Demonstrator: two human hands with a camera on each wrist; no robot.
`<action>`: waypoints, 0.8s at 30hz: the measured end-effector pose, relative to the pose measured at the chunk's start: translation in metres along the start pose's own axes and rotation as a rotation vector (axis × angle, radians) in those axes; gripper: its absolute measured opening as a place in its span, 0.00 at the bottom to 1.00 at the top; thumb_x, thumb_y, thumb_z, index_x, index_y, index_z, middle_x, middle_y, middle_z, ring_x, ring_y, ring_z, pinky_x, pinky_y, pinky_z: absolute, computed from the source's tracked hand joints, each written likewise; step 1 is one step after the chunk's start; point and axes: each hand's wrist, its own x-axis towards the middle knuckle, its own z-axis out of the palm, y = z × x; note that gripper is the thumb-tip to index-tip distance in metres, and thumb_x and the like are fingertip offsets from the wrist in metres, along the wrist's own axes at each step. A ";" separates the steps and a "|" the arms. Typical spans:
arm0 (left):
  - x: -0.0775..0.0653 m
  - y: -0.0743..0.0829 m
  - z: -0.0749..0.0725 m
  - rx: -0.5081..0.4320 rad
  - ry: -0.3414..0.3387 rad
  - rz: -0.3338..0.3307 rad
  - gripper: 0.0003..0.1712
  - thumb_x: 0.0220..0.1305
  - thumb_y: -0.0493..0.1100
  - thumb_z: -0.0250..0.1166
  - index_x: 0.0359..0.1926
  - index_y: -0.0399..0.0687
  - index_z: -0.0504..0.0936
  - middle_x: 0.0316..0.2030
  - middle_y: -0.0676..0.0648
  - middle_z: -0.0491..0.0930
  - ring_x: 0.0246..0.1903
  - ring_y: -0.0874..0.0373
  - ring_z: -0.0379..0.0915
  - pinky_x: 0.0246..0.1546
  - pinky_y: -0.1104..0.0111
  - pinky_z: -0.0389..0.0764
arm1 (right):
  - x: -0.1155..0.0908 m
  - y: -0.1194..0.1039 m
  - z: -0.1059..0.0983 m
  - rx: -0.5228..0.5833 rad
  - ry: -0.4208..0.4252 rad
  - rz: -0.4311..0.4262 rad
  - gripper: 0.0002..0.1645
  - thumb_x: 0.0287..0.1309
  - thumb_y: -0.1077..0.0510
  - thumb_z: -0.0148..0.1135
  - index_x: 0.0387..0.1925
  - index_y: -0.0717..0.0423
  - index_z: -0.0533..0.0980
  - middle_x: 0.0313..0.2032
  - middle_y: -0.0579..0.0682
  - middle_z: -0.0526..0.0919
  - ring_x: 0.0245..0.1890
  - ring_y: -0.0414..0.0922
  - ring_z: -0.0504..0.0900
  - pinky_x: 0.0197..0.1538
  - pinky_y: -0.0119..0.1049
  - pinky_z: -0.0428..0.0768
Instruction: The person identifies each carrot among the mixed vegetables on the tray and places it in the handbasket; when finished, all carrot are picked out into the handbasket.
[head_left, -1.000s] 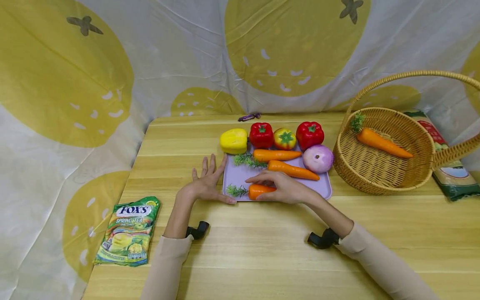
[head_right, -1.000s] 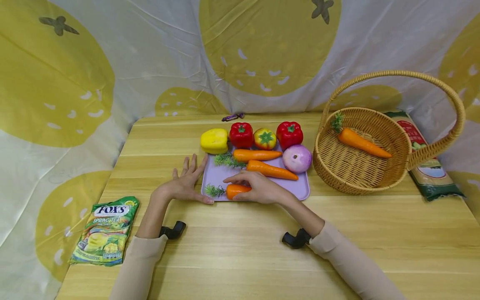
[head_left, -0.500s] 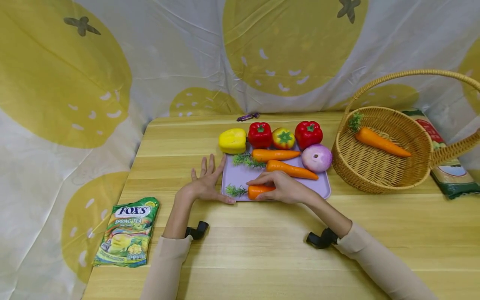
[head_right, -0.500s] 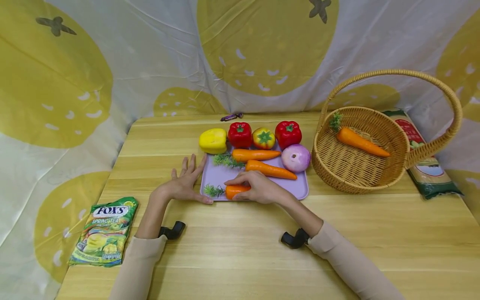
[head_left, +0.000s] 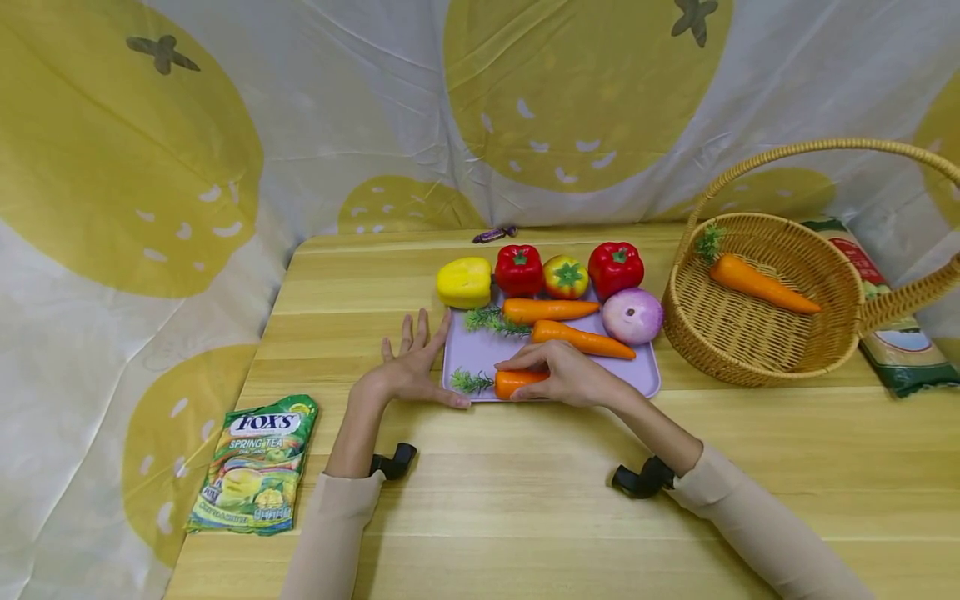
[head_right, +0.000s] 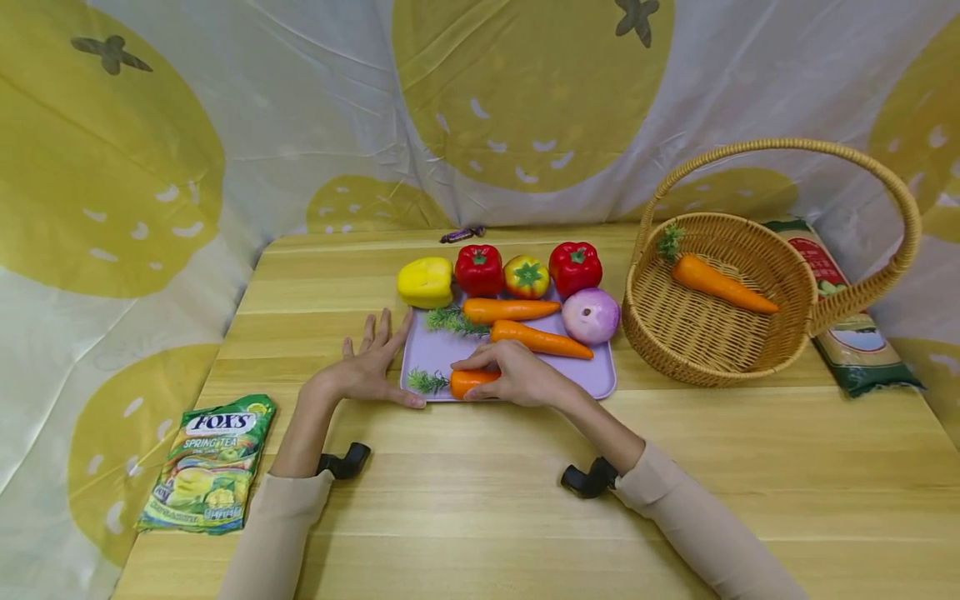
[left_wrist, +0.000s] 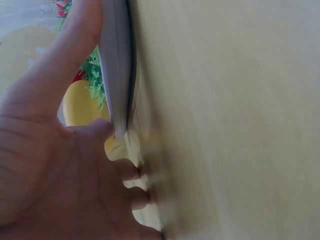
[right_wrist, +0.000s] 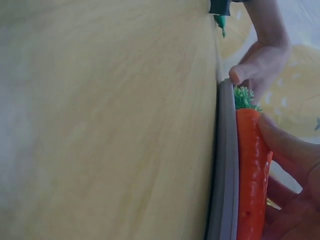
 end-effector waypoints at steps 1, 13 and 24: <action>0.000 0.000 0.000 -0.004 -0.002 0.000 0.84 0.45 0.72 0.79 0.83 0.61 0.25 0.79 0.36 0.11 0.78 0.37 0.02 0.71 0.28 0.19 | 0.000 0.000 0.000 0.001 0.003 0.001 0.26 0.59 0.57 0.76 0.59 0.55 0.84 0.55 0.49 0.89 0.57 0.46 0.82 0.65 0.47 0.79; 0.004 -0.007 0.004 -0.044 0.018 0.026 0.87 0.39 0.79 0.77 0.82 0.67 0.24 0.78 0.38 0.09 0.78 0.39 0.01 0.69 0.26 0.17 | -0.007 -0.005 -0.011 0.022 0.029 0.028 0.26 0.57 0.52 0.77 0.58 0.50 0.85 0.54 0.43 0.89 0.56 0.43 0.82 0.61 0.41 0.80; 0.013 -0.017 0.009 -0.029 0.020 0.007 0.91 0.30 0.84 0.76 0.81 0.70 0.23 0.78 0.41 0.08 0.77 0.42 -0.01 0.71 0.29 0.15 | -0.025 -0.023 -0.051 -0.010 0.121 -0.044 0.25 0.55 0.54 0.79 0.56 0.47 0.86 0.54 0.44 0.90 0.60 0.45 0.84 0.59 0.36 0.82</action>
